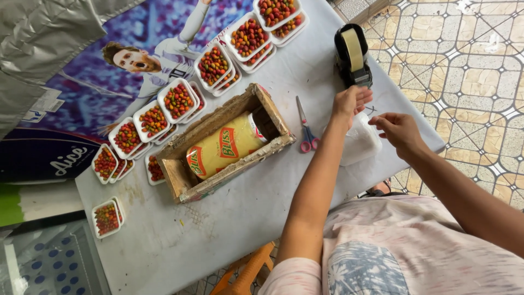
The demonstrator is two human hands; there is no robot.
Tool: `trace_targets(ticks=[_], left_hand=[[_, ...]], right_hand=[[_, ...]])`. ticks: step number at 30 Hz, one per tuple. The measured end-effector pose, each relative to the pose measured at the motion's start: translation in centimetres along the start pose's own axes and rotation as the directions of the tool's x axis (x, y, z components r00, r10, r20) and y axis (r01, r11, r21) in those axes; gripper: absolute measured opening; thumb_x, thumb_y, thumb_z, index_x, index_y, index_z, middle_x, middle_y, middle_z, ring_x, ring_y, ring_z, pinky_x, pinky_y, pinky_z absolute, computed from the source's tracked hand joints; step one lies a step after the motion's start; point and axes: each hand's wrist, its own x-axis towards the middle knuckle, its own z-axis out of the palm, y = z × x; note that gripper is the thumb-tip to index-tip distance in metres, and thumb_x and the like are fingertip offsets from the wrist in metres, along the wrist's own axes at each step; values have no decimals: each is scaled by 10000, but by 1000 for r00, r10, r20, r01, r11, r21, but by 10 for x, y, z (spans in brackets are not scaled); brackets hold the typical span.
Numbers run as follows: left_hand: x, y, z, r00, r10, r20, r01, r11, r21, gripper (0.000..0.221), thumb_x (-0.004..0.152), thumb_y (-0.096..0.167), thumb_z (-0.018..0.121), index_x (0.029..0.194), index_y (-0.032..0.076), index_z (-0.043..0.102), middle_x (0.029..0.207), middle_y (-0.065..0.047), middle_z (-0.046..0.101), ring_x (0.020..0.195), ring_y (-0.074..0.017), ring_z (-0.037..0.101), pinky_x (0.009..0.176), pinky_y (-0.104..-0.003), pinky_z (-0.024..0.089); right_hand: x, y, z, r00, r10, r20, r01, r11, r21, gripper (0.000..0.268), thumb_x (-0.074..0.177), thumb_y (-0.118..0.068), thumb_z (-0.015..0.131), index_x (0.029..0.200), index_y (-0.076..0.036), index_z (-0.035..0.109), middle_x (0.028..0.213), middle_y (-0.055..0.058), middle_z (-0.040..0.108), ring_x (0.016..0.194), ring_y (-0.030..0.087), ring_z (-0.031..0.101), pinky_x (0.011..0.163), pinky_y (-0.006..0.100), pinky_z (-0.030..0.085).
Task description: Manually wrapping small plastic trays of food items with plastic wrap and securing them with tape before placing them in a box.
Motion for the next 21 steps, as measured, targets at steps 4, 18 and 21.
trace_targets(ticks=[4,18,21], left_hand=[[-8,15,6,1000,30,8,-30,999,34,427,910,451,755,1181,125,714,1202,-122,741,1092,-243,723,806,-220,444],[39,-19,-3,879,385,-280,-11,606,796,202,777,540,725,882,381,792,771,133,755,861,-225,788,775,-349,632],[9,2,-11,885,432,-171,-165,637,753,238,795,552,732,912,354,793,852,78,779,952,-269,770,839,-381,624]], right_hand=[[-2,-6,4,1000,-7,2,7,1000,13,271,1021,-246,749,1072,19,752,946,201,679,936,257,617,797,406,587],[15,7,10,999,11,47,-13,999,35,242,1011,-220,750,1067,15,753,918,201,701,845,249,656,755,404,595],[4,3,11,994,65,91,-74,992,99,229,998,-205,709,1055,16,732,853,140,691,767,199,681,698,328,611]])
